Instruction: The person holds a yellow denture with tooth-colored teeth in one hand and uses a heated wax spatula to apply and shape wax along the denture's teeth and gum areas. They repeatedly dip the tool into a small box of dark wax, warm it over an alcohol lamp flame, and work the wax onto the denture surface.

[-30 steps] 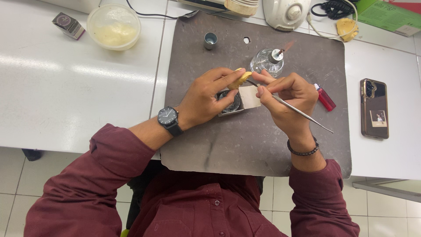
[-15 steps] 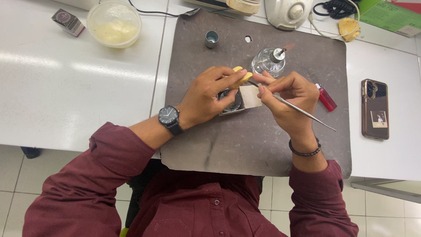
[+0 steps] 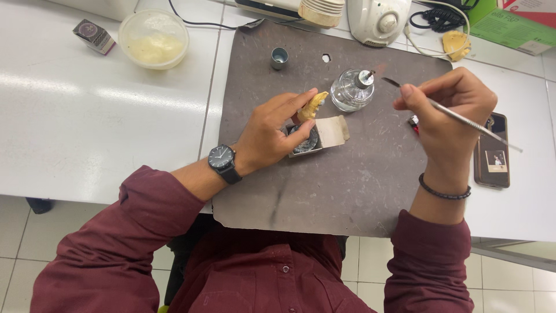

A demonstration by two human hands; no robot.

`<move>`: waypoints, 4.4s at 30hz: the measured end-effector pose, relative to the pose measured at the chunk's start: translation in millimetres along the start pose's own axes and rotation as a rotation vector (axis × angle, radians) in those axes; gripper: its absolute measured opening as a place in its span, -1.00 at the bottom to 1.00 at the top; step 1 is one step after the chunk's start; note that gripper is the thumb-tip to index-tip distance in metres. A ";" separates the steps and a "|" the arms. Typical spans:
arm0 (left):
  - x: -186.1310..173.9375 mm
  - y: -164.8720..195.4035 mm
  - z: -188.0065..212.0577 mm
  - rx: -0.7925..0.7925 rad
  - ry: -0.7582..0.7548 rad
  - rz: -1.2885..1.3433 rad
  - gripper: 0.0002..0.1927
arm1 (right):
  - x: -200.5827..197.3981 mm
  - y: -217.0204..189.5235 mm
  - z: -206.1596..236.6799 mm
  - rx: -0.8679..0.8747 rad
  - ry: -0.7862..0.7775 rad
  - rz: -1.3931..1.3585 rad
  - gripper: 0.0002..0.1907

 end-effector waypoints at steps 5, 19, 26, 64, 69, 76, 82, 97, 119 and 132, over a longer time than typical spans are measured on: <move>-2.1 -1.0 0.3 0.009 0.009 -0.005 -0.43 | -0.9 38.0 -18.8 0.053 0.036 0.070 -0.78; -0.2 -2.3 -0.7 -0.024 -0.003 0.014 -0.43 | 31.3 35.9 -1.4 -0.005 -0.108 -0.151 -0.77; 1.5 0.7 0.1 -0.011 -0.021 -0.015 -0.43 | 63.5 17.3 14.3 -0.057 -0.273 -0.346 -0.79; 3.3 -1.4 0.8 0.002 -0.033 -0.036 -0.42 | 68.7 7.2 19.0 -0.122 -0.253 -0.152 -0.81; 4.3 -1.6 1.6 0.004 -0.031 -0.034 -0.42 | 69.0 7.2 18.9 -0.114 -0.242 -0.134 -0.82; 4.3 -2.8 1.5 0.009 -0.044 -0.050 -0.41 | 68.4 7.9 19.4 -0.103 -0.240 -0.153 -0.81; 4.7 -3.1 1.6 0.016 -0.042 -0.052 -0.41 | 68.2 7.8 18.5 -0.108 -0.236 -0.134 -0.82; 2.8 -3.1 1.1 0.011 -0.019 -0.038 -0.42 | 52.6 15.3 17.7 -0.122 -0.181 -0.198 -0.80; -4.2 -6.4 -1.2 -0.021 -0.002 -0.030 -0.43 | 16.9 33.0 -4.4 -0.193 0.052 0.567 -0.88; -3.3 -9.4 -1.1 -0.039 -0.024 -0.020 -0.43 | 18.9 32.0 -4.4 -0.251 0.044 0.558 -0.87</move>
Point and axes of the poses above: each hand's wrist, its own z-axis away from the middle knuckle, its own x-axis out of the palm, y = z × x, the point moved 3 cm from there along -z, towards the middle knuckle, and after that the axes turned 7 degrees about x, right-handed, at the moved point
